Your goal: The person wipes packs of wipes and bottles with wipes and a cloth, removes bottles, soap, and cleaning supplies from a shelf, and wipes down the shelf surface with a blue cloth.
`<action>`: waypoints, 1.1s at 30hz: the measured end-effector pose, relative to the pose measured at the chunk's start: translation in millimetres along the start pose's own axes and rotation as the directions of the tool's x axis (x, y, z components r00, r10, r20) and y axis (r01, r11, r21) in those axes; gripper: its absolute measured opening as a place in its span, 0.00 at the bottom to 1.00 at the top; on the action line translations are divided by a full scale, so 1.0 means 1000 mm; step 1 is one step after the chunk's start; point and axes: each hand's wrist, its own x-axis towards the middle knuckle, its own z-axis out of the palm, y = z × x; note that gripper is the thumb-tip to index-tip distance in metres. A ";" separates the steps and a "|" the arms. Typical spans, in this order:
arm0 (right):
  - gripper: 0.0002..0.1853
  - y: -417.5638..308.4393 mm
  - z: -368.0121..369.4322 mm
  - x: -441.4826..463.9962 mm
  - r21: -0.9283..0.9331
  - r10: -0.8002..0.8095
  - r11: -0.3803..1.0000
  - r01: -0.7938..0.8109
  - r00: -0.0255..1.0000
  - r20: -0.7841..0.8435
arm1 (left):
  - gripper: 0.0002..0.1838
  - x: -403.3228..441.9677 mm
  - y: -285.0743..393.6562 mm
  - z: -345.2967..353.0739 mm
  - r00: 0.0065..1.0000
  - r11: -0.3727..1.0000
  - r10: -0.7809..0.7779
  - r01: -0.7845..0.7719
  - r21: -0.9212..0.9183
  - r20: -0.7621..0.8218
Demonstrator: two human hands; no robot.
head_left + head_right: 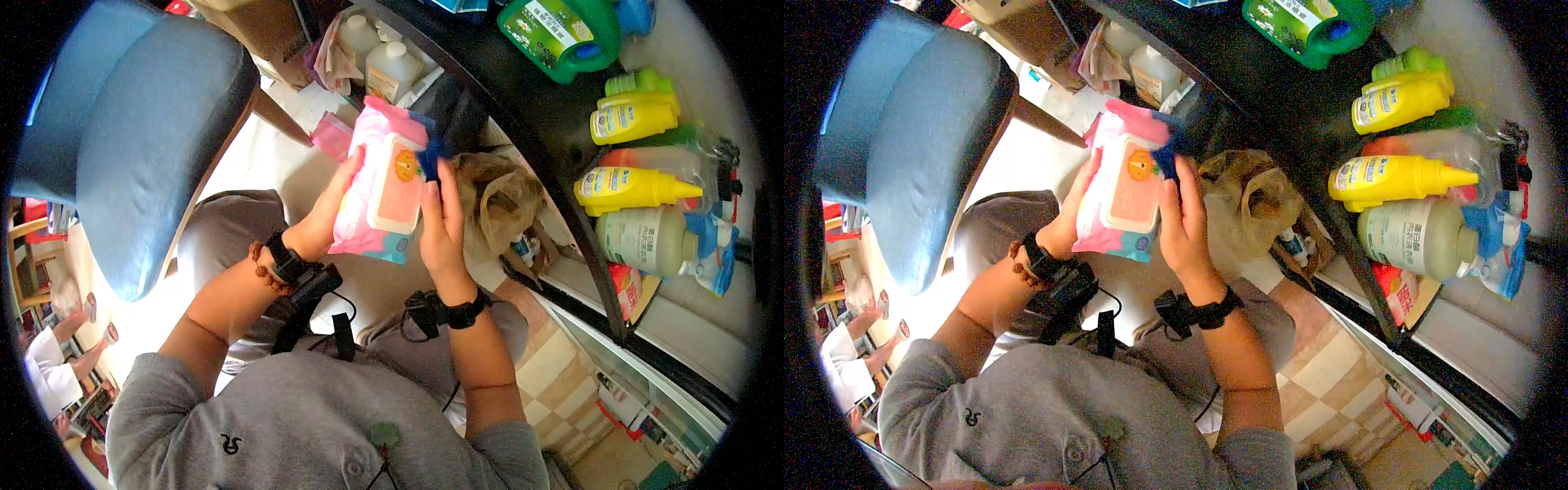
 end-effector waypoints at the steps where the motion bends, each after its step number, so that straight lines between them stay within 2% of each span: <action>1: 0.20 0.001 -0.001 -0.002 -0.037 -0.003 0.999 0.004 1.000 0.019 | 0.36 0.002 0.006 -0.004 0.999 0.999 0.035 -0.035 -0.010 0.028; 3: 0.17 0.000 0.000 -0.009 -0.109 -0.009 0.994 0.015 0.998 0.055 | 0.38 0.003 0.020 -0.003 0.991 0.994 0.105 -0.103 -0.032 0.083; 4: 0.13 -0.002 0.007 -0.014 -0.083 0.002 0.997 0.001 0.999 0.035 | 0.36 -0.001 0.021 0.003 0.985 0.984 0.167 -0.169 0.058 0.038; 5: 0.15 -0.008 0.007 -0.019 -0.294 -0.151 0.941 0.169 0.985 0.084 | 0.35 -0.005 0.021 0.011 0.973 0.962 0.232 -0.230 0.151 -0.001; 6: 0.14 -0.020 0.009 -0.018 -0.359 -0.262 0.890 0.283 0.959 0.106 | 0.34 -0.008 0.023 0.025 0.952 0.925 0.304 -0.289 0.245 -0.027; 10: 0.10 -0.035 0.003 -0.024 -0.507 -0.590 0.606 0.613 0.774 0.231 | 0.28 0.000 0.016 0.004 0.958 0.967 0.237 -0.249 0.054 0.164; 11: 0.11 -0.038 0.003 -0.023 -0.466 -0.624 0.574 0.674 0.728 0.285 | 0.28 0.002 0.014 0.002 0.966 0.980 0.200 -0.200 -0.016 0.162; 12: 0.11 -0.041 0.004 -0.021 -0.418 -0.654 0.539 0.731 0.677 0.339 | 0.29 0.002 0.014 0.007 0.974 0.985 0.162 -0.150 -0.086 0.160; 13: 0.12 -0.044 0.005 -0.020 -0.364 -0.681 0.506 0.782 0.621 0.388 | 0.29 0.001 0.012 0.013 0.985 0.987 0.159 -0.158 -0.017 0.075; 15: 0.13 -0.043 0.012 -0.017 -0.487 -0.563 0.440 0.754 0.654 0.504 | 0.31 -0.007 0.010 0.022 0.980 0.981 0.165 -0.152 0.119 -0.109; 17: 0.13 -0.031 0.014 -0.018 -0.516 -0.530 0.439 0.735 0.676 0.512 | 0.33 -0.010 0.008 0.012 0.998 0.998 0.056 -0.055 -0.031 0.014; 19: 0.14 -0.015 0.010 -0.023 -0.507 -0.585 0.366 0.781 0.616 0.527 | 0.34 0.000 0.006 0.012 0.989 0.994 0.096 -0.101 -0.042 -0.112; 20: 0.14 -0.008 0.008 -0.023 -0.500 -0.614 0.323 0.803 0.580 0.535 | 0.33 -0.001 0.010 0.016 0.987 0.992 0.121 -0.123 -0.014 -0.104; 23: 0.15 0.000 0.005 -0.015 -0.522 -0.636 0.494 0.695 0.698 0.328 | 0.32 0.001 0.026 0.009 0.990 0.990 0.113 -0.120 -0.072 -0.087; 24: 0.13 -0.006 0.003 -0.011 -0.513 -0.641 0.466 0.721 0.675 0.366 | 0.31 0.001 0.027 0.008 0.989 0.988 0.117 -0.125 -0.086 -0.086; 25: 0.13 -0.002 -0.002 -0.016 -0.459 -0.574 0.660 0.595 0.793 0.202 | 0.31 0.000 0.027 0.002 0.991 0.992 0.117 -0.121 -0.047 -0.070; 27: 0.12 0.010 -0.016 -0.029 -0.235 -0.350 0.918 0.318 0.931 -0.105 | 0.31 0.001 0.036 -0.009 0.993 0.991 0.120 -0.120 0.057 0.003; 28: 0.14 -0.005 -0.026 -0.023 -0.187 -0.192 0.967 0.172 0.976 -0.098 | 0.31 -0.005 0.039 0.000 0.991 0.990 0.098 -0.088 0.109 -0.088; 29: 0.16 -0.025 -0.036 -0.013 -0.140 -0.030 0.990 0.019 0.996 -0.079 | 0.31 -0.005 0.039 -0.005 0.999 0.991 0.020 -0.016 0.129 -0.034; 30: 0.21 -0.033 -0.039 -0.002 -0.113 0.071 0.991 -0.075 0.997 -0.040 | 0.32 -0.020 0.049 0.019 0.998 0.970 -0.043 0.030 0.241 0.048; 31: 0.25 -0.042 -0.041 0.009 -0.095 0.171 0.981 -0.170 0.985 -0.001 | 0.32 -0.023 0.048 0.020 0.979 0.965 -0.202 0.195 0.176 0.025; 32: 0.27 -0.047 -0.042 0.017 -0.004 0.175 0.984 -0.175 0.983 0.054 | 0.28 -0.024 0.045 0.019 0.945 0.946 -0.321 0.317 0.073 0.059; 33: 0.29 -0.051 -0.042 0.021 0.083 0.181 0.978 -0.191 0.977 0.113 | 0.28 -0.031 0.046 0.024 0.907 0.887 -0.421 0.409 0.214 0.013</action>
